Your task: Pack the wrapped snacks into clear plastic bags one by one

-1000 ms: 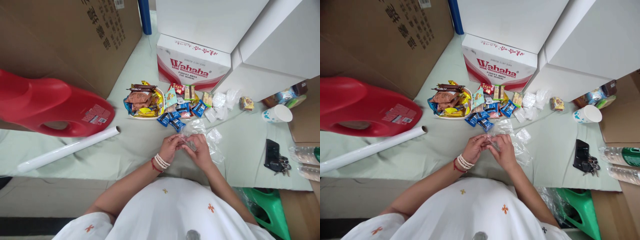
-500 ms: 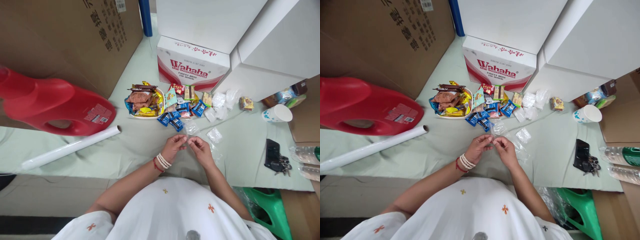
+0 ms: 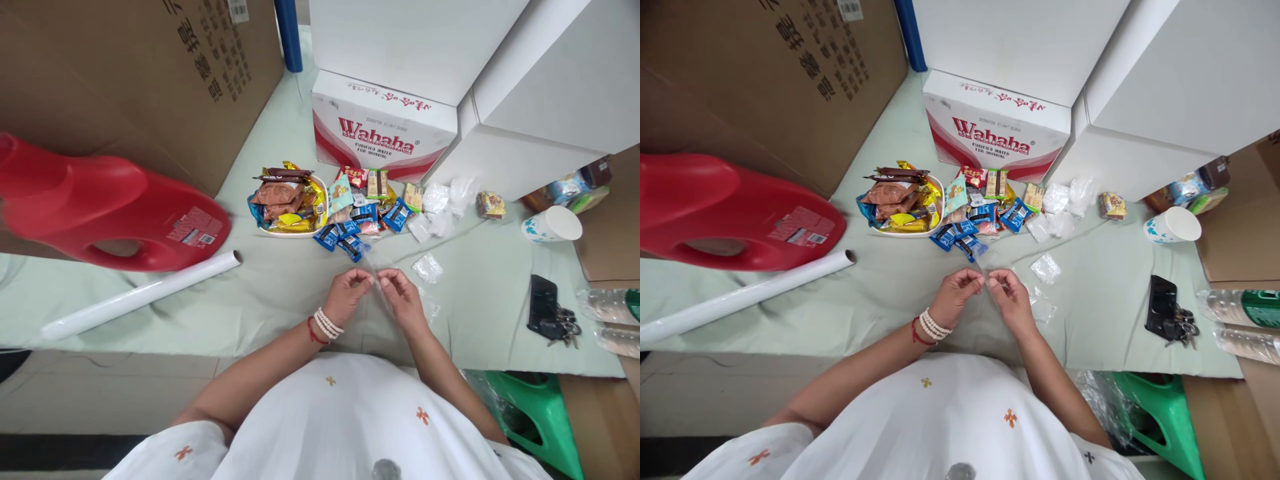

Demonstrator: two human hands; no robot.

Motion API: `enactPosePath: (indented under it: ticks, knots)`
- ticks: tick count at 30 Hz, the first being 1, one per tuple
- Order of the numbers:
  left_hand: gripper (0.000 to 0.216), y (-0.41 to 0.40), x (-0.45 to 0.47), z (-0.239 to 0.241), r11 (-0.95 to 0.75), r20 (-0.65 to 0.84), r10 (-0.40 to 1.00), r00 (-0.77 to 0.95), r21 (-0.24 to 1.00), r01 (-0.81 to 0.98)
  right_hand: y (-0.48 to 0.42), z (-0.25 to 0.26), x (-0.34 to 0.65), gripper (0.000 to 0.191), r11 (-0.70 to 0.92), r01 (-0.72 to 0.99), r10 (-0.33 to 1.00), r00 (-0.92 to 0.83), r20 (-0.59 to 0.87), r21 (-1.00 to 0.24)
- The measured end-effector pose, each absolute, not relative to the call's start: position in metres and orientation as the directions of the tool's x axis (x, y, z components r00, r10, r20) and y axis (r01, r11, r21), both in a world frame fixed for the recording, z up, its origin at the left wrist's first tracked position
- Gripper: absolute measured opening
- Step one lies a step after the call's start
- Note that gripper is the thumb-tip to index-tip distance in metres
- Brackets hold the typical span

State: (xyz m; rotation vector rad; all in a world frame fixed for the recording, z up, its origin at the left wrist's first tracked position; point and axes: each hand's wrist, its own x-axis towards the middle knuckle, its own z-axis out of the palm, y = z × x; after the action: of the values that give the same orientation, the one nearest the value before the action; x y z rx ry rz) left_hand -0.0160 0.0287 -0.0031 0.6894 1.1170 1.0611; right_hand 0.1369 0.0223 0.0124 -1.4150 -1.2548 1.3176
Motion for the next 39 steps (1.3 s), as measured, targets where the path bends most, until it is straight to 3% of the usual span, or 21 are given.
enactPosePath:
  ticks: [3,5,9,12,16,19,22,26,30,32,34,35,37,39]
  knots:
    - [0.028,0.028,-0.017,0.000,0.299,-0.292,0.954,0.064,0.934,-0.197,0.025,0.017,0.137,0.025,-0.079,0.247,0.996,-0.027,-0.088,-0.966]
    - [0.030,0.028,-0.016,0.001,0.307,-0.304,0.951,0.053,0.919,-0.247,0.027,0.018,0.138,0.025,-0.095,0.229,0.995,0.020,-0.093,-0.969]
    - [0.043,0.027,-0.023,0.003,0.379,-0.420,0.906,0.039,0.770,-0.514,0.027,0.022,0.141,0.030,-0.160,-0.003,0.968,0.198,-0.157,-0.987]
    - [0.048,0.029,-0.043,0.004,0.409,-0.470,0.880,0.074,0.670,-0.619,0.021,0.031,0.151,0.035,-0.233,-0.173,0.923,0.269,-0.274,-0.957]
    - [0.047,0.039,-0.085,0.008,0.444,-0.522,0.848,0.094,0.602,-0.664,0.014,0.038,0.167,0.041,-0.380,-0.388,0.841,0.233,-0.488,-0.840]
    - [0.043,0.042,-0.099,0.011,0.482,-0.578,0.814,0.065,0.608,-0.630,0.011,0.033,0.165,0.044,-0.417,-0.450,0.811,0.208,-0.547,-0.790]
    - [0.054,0.030,-0.084,0.010,0.523,-0.622,0.782,-0.026,0.679,-0.515,0.011,0.020,0.149,0.044,-0.409,-0.441,0.801,0.247,-0.545,-0.799]
    - [0.095,0.012,-0.057,-0.005,0.515,-0.558,0.825,-0.093,0.809,-0.282,0.016,0.005,0.141,0.039,-0.382,-0.356,0.803,0.330,-0.497,-0.853]
    - [0.076,0.021,-0.080,-0.020,0.523,-0.549,0.834,-0.060,0.820,-0.231,0.032,-0.001,0.172,0.032,-0.339,-0.067,0.839,0.430,-0.334,-0.938]
    - [0.069,0.028,-0.099,-0.019,0.454,-0.443,0.869,-0.222,0.891,-0.001,0.041,-0.002,0.189,0.030,-0.330,0.028,0.859,0.424,-0.288,-0.944]
    - [0.069,0.028,-0.108,-0.011,0.281,-0.126,0.915,-0.383,0.880,0.383,0.049,-0.004,0.196,0.028,-0.330,0.065,0.873,0.402,-0.278,-0.942]
    - [0.066,0.025,-0.107,-0.006,0.165,0.072,0.925,-0.373,0.808,0.566,0.052,-0.006,0.195,0.027,-0.327,0.089,0.881,0.388,-0.269,-0.941]
    - [0.054,0.017,-0.097,0.002,-0.142,0.356,0.929,-0.104,0.599,0.788,0.055,-0.011,0.190,0.025,-0.318,0.141,0.900,0.356,-0.251,-0.938]
    - [0.041,0.009,-0.082,0.004,-0.465,0.364,0.874,0.322,0.436,0.771,0.058,-0.017,0.186,0.025,-0.310,0.185,0.913,0.333,-0.238,-0.933]
